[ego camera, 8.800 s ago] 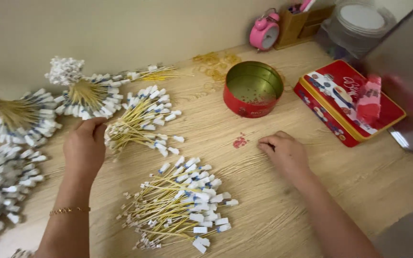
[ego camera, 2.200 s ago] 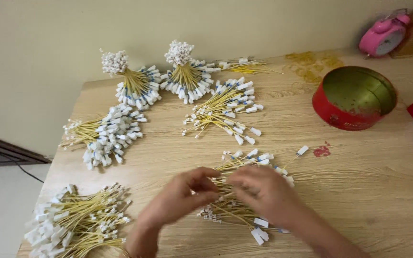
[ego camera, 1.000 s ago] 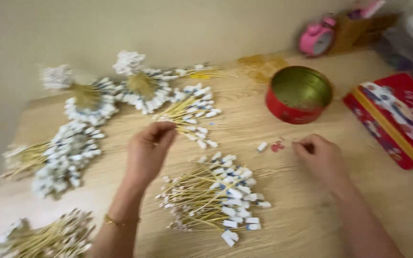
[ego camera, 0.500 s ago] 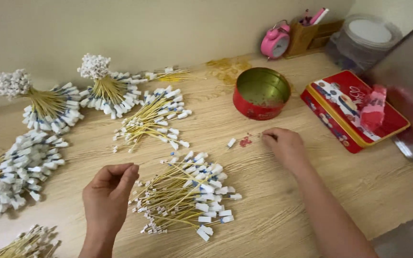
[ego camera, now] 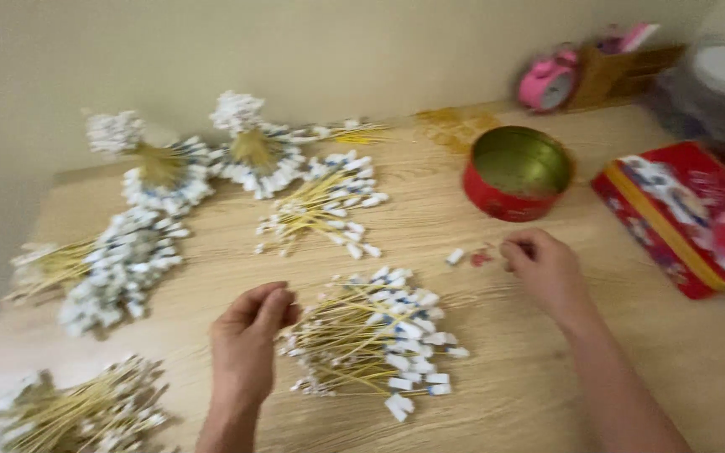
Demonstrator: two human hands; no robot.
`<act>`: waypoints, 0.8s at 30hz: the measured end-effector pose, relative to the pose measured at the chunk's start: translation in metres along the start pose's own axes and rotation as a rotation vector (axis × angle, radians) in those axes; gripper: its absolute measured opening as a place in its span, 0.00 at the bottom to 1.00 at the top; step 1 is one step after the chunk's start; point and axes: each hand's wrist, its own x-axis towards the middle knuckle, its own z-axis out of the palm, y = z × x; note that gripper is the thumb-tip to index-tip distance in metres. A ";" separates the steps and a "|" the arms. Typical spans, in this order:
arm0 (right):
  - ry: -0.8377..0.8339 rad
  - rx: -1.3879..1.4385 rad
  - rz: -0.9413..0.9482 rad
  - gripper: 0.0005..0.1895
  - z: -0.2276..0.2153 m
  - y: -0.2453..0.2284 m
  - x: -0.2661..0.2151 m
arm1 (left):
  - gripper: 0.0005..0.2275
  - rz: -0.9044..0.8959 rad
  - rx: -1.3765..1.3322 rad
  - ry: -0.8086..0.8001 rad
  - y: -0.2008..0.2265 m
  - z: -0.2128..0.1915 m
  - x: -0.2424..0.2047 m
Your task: The recorder is bundling and organizing small electronic cable assemblies with white connectors using rubber bands.
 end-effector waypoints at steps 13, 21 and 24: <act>-0.577 0.762 -0.060 0.08 0.069 -0.120 -0.087 | 0.07 -0.076 -0.216 -0.184 0.002 0.036 -0.037; -0.709 0.750 -0.044 0.09 0.078 -0.140 -0.103 | 0.06 -0.082 -0.278 -0.185 -0.001 0.035 -0.047; -0.716 0.745 -0.067 0.08 0.079 -0.140 -0.106 | 0.07 -0.111 -0.315 -0.184 0.004 0.035 -0.049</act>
